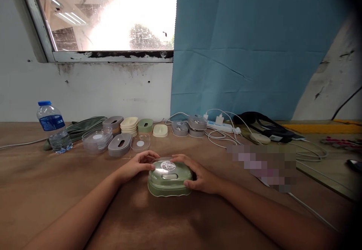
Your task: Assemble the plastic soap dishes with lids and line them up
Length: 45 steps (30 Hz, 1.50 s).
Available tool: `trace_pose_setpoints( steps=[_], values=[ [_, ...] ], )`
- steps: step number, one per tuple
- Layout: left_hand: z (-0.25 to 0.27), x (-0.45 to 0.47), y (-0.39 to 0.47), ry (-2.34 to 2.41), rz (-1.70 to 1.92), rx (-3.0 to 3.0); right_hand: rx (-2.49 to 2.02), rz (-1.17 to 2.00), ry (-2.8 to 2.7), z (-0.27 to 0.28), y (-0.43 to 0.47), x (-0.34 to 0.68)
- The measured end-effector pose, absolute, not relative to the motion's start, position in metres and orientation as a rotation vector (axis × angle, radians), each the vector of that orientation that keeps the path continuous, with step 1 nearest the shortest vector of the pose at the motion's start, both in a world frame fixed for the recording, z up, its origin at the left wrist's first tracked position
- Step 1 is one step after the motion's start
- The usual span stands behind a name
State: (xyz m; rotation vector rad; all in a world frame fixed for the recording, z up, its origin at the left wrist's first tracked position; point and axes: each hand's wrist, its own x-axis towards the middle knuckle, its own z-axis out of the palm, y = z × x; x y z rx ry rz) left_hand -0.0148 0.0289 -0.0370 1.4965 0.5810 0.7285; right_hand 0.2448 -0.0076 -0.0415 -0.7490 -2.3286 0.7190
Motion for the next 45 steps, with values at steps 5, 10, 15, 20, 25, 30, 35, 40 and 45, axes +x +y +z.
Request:
trace_pose_setpoints(
  steps=[5,10,15,20,25,30,35,40,45],
  values=[
    [-0.033,-0.015,0.027,0.594,0.712,1.63,-0.858,0.606,-2.458,-0.038,-0.01,0.247],
    [-0.032,-0.018,0.029,0.583,0.672,1.735,-0.991,0.584,-2.542,-0.026,-0.015,0.247],
    [-0.031,-0.018,0.03,0.584,0.673,1.847,-1.09,0.546,-2.617,-0.019,-0.021,0.249],
    [-0.03,-0.018,0.028,0.568,0.703,1.954,-1.053,0.526,-2.607,-0.015,-0.027,0.252],
    [-0.032,-0.014,0.022,0.519,0.7,1.951,-0.991,0.594,-2.569,-0.014,-0.031,0.253],
    [-0.035,-0.009,0.021,0.69,0.919,1.841,-1.044,0.55,-2.473,-0.026,-0.033,0.257],
    [-0.039,-0.013,0.037,1.028,1.361,1.583,-1.202,0.275,-2.31,-0.03,-0.011,0.267],
    [-0.044,-0.021,0.05,1.274,1.551,1.392,-1.52,-0.245,-2.114,-0.009,0.061,0.256],
    [-0.044,-0.023,0.049,1.322,1.567,1.39,-1.809,-0.387,-1.936,0.011,0.138,0.23]
  ],
)
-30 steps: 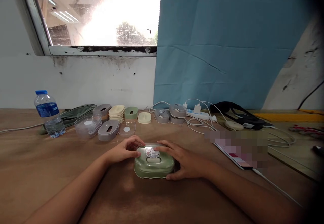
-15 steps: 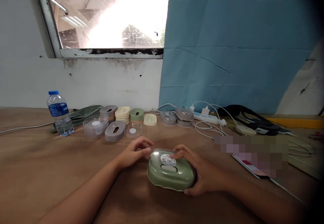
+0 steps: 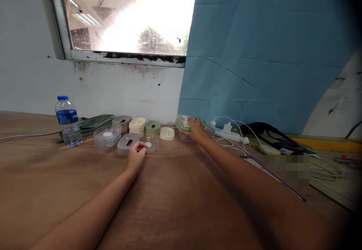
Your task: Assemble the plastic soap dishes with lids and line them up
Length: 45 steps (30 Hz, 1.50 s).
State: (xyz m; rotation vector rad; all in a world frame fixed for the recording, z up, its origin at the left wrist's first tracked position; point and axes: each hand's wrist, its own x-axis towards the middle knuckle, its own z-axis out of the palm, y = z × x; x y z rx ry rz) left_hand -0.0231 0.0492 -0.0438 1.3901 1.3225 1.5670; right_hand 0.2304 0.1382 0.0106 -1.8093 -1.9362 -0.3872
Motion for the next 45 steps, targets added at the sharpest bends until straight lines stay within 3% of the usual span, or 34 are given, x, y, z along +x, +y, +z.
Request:
trace_pose_setpoints(
  steps=[6,12,20,25,30,35,39,45],
  values=[
    [-0.039,-0.022,0.046,1.343,1.577,1.432,-2.069,-0.497,-1.833,0.012,0.172,0.221],
    [-0.037,-0.021,0.045,1.373,1.593,1.458,-1.899,-0.571,-2.115,0.007,0.168,0.203],
    [-0.038,-0.025,0.048,1.431,1.621,1.515,-1.655,-0.353,-2.461,-0.036,0.159,0.158],
    [-0.036,-0.029,0.048,1.485,1.663,1.564,-1.556,-0.204,-2.436,-0.031,0.141,0.18],
    [-0.033,-0.04,0.054,1.621,1.701,1.766,-1.284,-0.097,-2.499,-0.019,0.068,0.225],
    [-0.031,-0.064,0.063,2.045,1.279,2.233,-1.023,0.104,-2.609,-0.02,-0.004,0.254],
    [-0.038,-0.08,0.071,2.022,0.899,2.342,-0.919,0.231,-2.629,-0.026,-0.015,0.257],
    [-0.035,-0.091,0.077,1.945,0.912,2.314,-0.841,0.158,-2.688,-0.028,-0.008,0.26]
  ],
)
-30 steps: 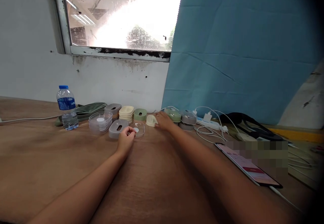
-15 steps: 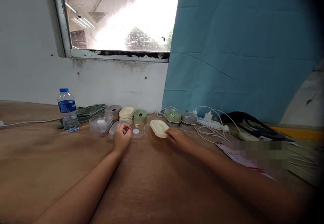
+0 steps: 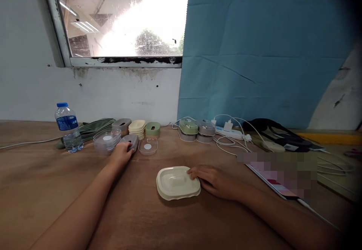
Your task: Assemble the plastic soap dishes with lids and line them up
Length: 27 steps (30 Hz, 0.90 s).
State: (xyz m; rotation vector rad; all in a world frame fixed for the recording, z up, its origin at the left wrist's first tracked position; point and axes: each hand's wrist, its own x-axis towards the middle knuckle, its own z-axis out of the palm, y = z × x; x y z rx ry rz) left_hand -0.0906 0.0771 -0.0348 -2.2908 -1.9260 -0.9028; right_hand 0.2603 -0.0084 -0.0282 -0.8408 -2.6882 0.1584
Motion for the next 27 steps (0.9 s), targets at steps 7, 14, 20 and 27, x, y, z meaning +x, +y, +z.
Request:
trace_pose_setpoints(
  steps=[7,14,20,27],
  values=[
    [-0.011,-0.053,0.044,-1.407,-1.506,-2.096,-0.826,-0.084,-2.482,-0.03,-0.007,0.269],
    [0.001,-0.02,0.005,-0.9,-1.036,-3.052,-0.737,-0.096,-2.178,-0.026,-0.014,0.265],
    [-0.008,-0.021,0.006,-0.896,-0.646,-3.402,-0.847,0.123,-2.498,-0.029,-0.017,0.261],
    [-0.014,-0.021,0.013,-0.821,-0.693,-3.412,-0.907,0.454,-2.777,-0.025,-0.017,0.261]
  ],
)
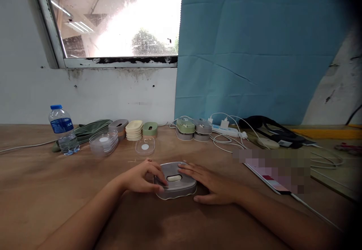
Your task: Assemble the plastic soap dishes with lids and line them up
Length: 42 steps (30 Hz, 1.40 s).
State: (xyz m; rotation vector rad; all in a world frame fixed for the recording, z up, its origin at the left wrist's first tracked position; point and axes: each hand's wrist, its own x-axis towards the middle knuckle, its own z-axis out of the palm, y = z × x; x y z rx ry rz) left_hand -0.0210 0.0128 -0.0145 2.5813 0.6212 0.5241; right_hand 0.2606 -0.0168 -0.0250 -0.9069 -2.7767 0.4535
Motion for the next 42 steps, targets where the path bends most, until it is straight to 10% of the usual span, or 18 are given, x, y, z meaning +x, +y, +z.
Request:
trace_pose_setpoints(
  steps=[11,18,26,42],
  values=[
    [-0.042,-0.061,0.071,1.512,0.873,2.366,-1.002,0.352,-2.753,-0.019,-0.017,0.261],
    [-0.02,-0.044,0.049,0.973,1.342,1.502,-0.922,0.108,-2.569,-0.027,-0.014,0.264],
    [-0.016,-0.012,0.015,0.425,0.968,1.179,-0.798,-0.194,-2.314,-0.037,-0.013,0.264],
    [-0.037,-0.026,0.032,0.628,0.903,1.508,-0.954,0.388,-2.314,-0.043,0.003,0.267]
  ],
)
